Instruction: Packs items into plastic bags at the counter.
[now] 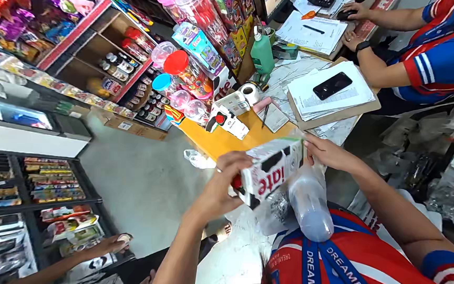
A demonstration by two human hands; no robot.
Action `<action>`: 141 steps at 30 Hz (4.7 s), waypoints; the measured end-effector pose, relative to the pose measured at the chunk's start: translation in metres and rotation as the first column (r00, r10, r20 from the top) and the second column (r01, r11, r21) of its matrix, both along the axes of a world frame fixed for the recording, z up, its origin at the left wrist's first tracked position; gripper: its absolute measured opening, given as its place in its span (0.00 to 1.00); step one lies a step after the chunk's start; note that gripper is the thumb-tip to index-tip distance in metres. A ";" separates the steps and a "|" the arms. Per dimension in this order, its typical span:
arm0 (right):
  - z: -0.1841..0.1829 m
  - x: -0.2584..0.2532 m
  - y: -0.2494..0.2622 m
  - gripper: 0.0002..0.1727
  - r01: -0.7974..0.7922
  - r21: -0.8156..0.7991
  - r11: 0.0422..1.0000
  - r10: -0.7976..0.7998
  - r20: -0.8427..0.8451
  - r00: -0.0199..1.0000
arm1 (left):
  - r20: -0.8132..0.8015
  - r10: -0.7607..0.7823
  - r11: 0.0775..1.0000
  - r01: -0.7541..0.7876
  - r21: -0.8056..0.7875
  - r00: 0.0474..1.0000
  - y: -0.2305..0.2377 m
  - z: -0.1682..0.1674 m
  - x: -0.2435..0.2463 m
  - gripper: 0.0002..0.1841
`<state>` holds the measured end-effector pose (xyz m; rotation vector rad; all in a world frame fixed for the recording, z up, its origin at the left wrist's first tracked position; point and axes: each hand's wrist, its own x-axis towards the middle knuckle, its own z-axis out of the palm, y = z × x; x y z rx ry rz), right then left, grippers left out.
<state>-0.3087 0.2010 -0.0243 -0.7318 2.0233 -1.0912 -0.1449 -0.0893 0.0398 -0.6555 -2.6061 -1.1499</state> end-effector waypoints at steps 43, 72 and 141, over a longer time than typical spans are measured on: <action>0.003 0.000 -0.003 0.25 0.032 0.060 0.998 -0.018 -0.207 0.978 | 0.247 0.831 0.554 -0.696 -0.457 0.499 -0.102 -0.140 -0.172 0.56; -0.008 -0.029 -0.009 0.17 0.324 -0.105 0.940 -0.336 -0.131 0.933 | 0.497 0.482 0.588 -0.687 0.427 0.722 0.059 -0.032 -0.058 0.49; -0.041 -0.024 -0.019 0.18 0.222 -0.102 0.970 -0.224 -0.007 0.975 | 0.771 0.529 0.708 0.316 -0.631 0.354 0.058 -0.026 0.004 0.23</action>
